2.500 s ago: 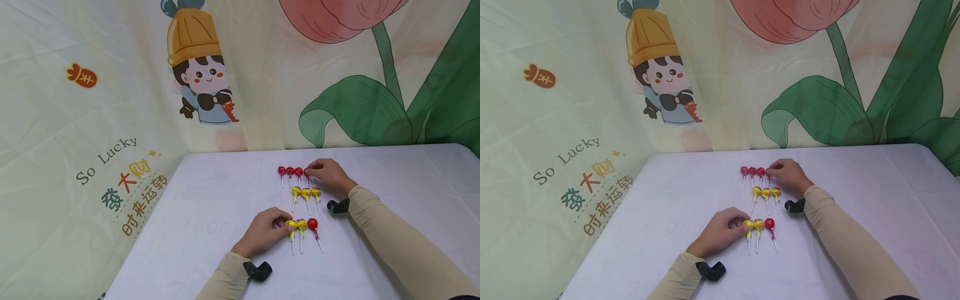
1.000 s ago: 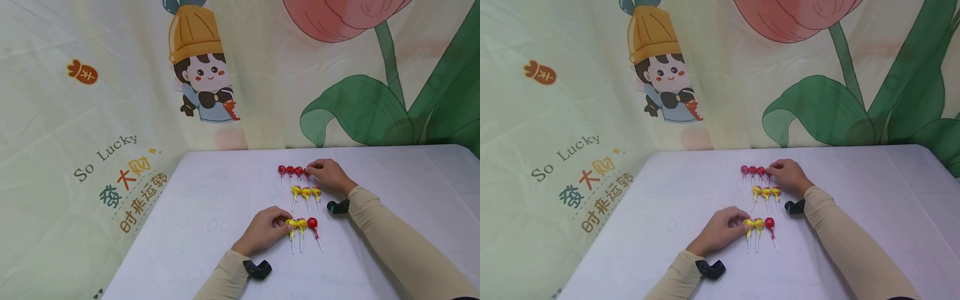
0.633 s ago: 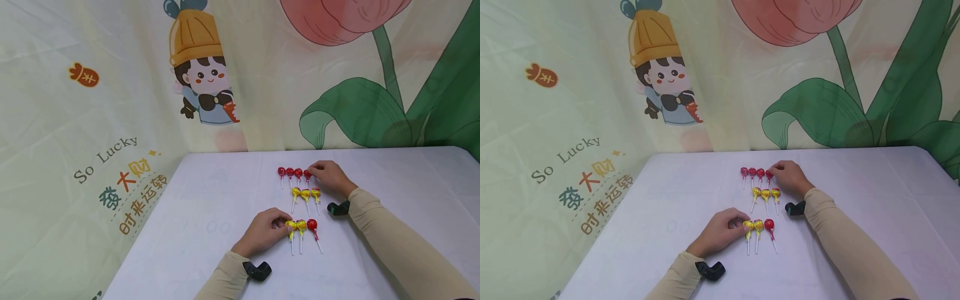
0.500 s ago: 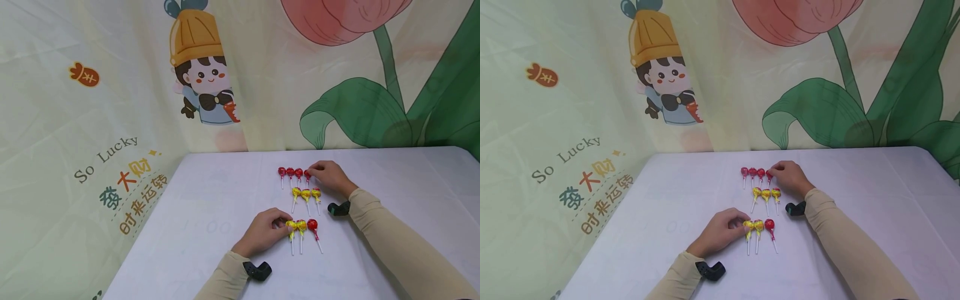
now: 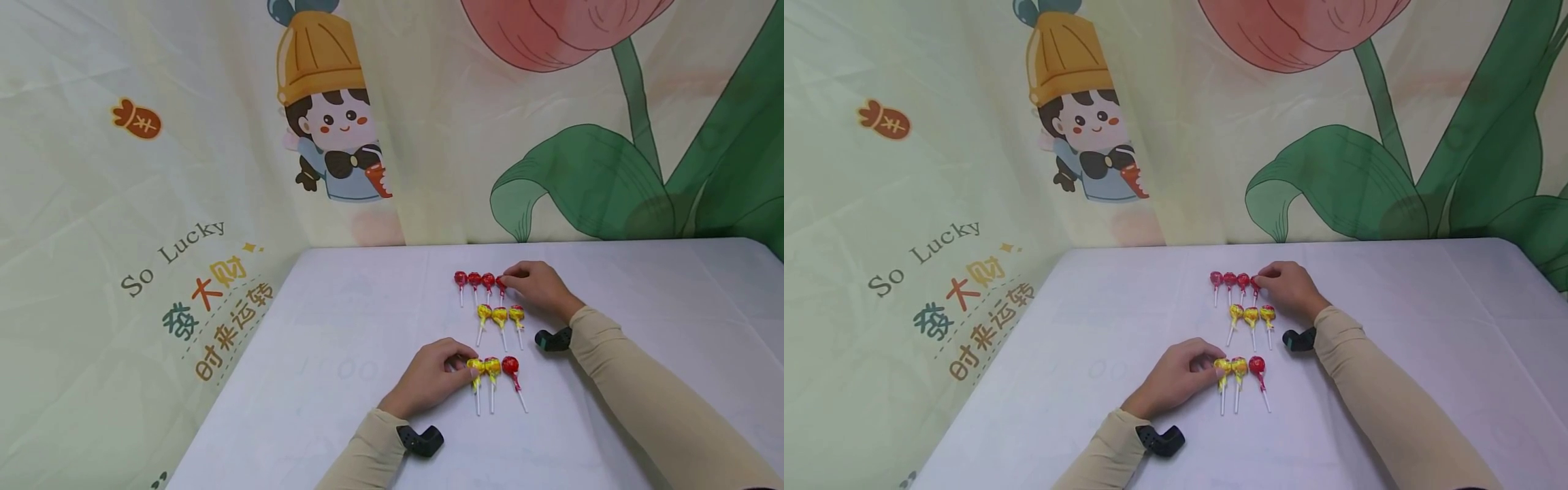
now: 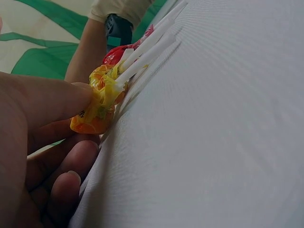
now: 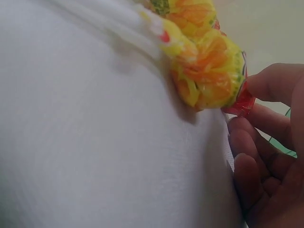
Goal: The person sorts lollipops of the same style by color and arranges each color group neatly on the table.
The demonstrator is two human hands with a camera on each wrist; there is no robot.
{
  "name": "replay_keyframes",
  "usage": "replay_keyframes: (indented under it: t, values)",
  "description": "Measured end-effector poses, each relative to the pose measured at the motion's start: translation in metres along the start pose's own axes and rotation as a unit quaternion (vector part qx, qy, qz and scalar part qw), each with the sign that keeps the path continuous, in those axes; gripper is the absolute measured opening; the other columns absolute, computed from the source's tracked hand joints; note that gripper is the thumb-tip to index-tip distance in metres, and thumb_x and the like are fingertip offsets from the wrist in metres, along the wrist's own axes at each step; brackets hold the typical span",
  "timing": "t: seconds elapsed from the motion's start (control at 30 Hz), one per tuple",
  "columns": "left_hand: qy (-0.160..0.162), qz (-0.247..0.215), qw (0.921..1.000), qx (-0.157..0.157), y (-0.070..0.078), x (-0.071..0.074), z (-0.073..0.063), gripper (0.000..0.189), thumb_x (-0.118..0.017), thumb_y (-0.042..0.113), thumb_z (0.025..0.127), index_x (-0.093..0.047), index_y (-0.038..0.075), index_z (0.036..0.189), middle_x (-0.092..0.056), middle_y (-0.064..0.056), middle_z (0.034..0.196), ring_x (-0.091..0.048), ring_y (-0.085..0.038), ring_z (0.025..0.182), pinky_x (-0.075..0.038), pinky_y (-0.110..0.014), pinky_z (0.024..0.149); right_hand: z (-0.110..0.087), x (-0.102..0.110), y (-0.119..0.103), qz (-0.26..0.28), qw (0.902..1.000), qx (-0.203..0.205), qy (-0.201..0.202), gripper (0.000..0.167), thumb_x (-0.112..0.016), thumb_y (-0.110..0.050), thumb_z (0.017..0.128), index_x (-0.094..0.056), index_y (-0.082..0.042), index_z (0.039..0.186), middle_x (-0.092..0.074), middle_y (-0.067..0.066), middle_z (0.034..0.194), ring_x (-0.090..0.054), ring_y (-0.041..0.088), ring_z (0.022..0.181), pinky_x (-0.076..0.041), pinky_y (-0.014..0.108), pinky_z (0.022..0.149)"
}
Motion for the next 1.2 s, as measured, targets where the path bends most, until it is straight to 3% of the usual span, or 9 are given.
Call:
replay_keyframes:
  t: [0.37,0.6,0.93,1.2]
  values:
    - [-0.003,-0.03,0.9995,0.006,-0.003,0.001,0.0,0.019,-0.072,0.027,0.092,-0.073,0.025,0.111,-0.062,0.013,0.091,-0.057,-0.006,0.079,-0.048,-0.025,0.07,-0.002,0.004,0.005,0.001,1.0,-0.003,-0.001,0.041,-0.055,-0.037,0.103,-0.064,-0.006,0.128,-0.062,0.014,0.122,-0.053,0.033,0.113,-0.047,0.049,0.097]
    - [0.0,-0.038,0.9991,0.019,-0.004,0.002,0.0,0.019,-0.072,0.028,0.092,-0.072,0.028,0.111,-0.062,0.012,0.092,-0.057,-0.008,0.081,-0.048,-0.025,0.071,-0.011,0.01,0.007,0.014,0.9999,-0.008,0.0,0.042,-0.052,-0.036,0.104,-0.062,-0.006,0.131,-0.062,0.014,0.117,-0.055,0.03,0.101,-0.051,0.039,0.086]
    - [0.024,-0.046,0.9979,0.038,-0.002,0.003,-0.001,0.019,-0.071,0.028,0.093,-0.071,0.028,0.112,-0.063,0.013,0.098,-0.058,-0.009,0.086,-0.049,-0.027,0.074,-0.033,0.021,0.008,0.048,0.9987,-0.017,-0.01,0.041,-0.054,-0.035,0.103,-0.061,-0.005,0.131,-0.061,0.014,0.111,-0.055,0.03,0.097,-0.052,0.032,0.077]
    - [0.05,-0.065,0.995,0.056,-0.007,0.002,0.0,0.021,-0.069,0.028,0.095,-0.07,0.029,0.117,-0.063,0.015,0.107,-0.06,-0.009,0.093,-0.051,-0.027,0.08,-0.057,0.023,0.005,0.068,0.9974,-0.021,0.012,0.039,-0.055,-0.032,0.103,-0.061,-0.006,0.132,-0.062,0.014,0.114,-0.054,0.03,0.096,-0.051,0.032,0.074]
Point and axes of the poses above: each hand's wrist, its own z-axis towards the middle knuckle, its own x-axis out of the back of the hand, y = z × x, the point moved 1 cm from there along z, towards the middle knuckle
